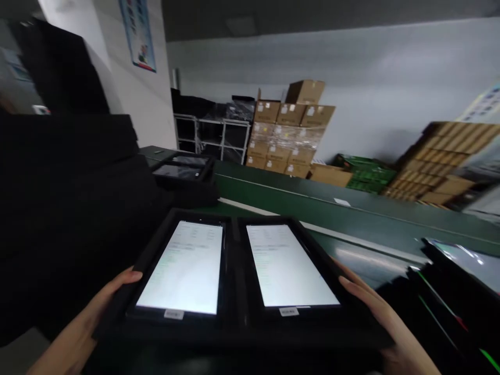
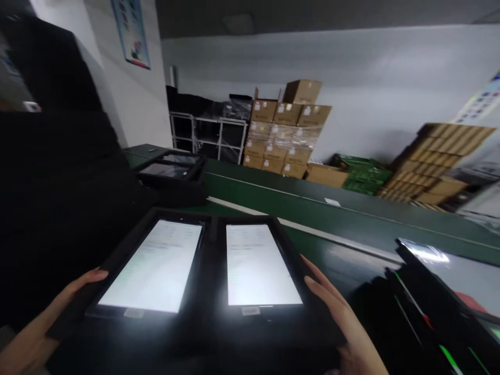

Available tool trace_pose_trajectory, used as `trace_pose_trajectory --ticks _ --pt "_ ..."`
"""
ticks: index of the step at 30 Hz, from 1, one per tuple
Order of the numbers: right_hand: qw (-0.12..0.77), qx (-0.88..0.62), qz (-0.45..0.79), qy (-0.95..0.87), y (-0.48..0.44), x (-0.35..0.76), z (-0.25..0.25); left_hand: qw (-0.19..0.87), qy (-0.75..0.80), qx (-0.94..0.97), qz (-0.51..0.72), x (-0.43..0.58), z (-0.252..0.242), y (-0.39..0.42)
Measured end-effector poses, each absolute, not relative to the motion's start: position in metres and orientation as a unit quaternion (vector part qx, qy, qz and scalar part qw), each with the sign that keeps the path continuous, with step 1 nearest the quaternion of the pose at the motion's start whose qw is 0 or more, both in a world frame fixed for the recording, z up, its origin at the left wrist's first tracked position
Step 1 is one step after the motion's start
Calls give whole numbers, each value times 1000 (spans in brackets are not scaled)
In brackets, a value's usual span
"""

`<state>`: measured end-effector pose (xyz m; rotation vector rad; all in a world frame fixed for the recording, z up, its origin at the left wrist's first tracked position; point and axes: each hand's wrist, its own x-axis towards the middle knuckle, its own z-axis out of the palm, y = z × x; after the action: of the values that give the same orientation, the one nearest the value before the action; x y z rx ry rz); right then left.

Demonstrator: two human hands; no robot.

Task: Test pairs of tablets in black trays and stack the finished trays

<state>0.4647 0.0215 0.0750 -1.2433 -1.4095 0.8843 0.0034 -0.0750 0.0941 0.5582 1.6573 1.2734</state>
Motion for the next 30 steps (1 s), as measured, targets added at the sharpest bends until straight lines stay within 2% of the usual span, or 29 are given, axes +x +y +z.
trace_pose_trajectory --ticks 3,5,7,10,12,16,19,21,25,30 --pt "424 -587 507 -467 28 474 75 470 689 197 514 8 95 -30" --pt "393 -604 511 -469 35 479 68 487 675 217 510 8 94 -12" --pt "359 -632 444 -524 40 484 57 460 682 279 496 6 92 -2" --pt "318 -663 214 -643 34 486 49 346 701 434 447 -2 88 3" --pt "293 -615 97 -725 24 479 54 323 704 503 383 -7 86 4" --pt "173 -479 122 -852 8 450 68 321 726 564 228 -6 78 5" --pt "104 -465 148 -867 9 439 61 311 738 577 164 1 72 7" --pt "112 -478 130 -861 13 441 49 313 732 594 117 5 71 7" --pt "189 -511 50 -837 22 451 31 312 721 618 38 10 71 6" --pt "253 -591 20 -766 24 459 41 257 767 585 52 23 66 11"
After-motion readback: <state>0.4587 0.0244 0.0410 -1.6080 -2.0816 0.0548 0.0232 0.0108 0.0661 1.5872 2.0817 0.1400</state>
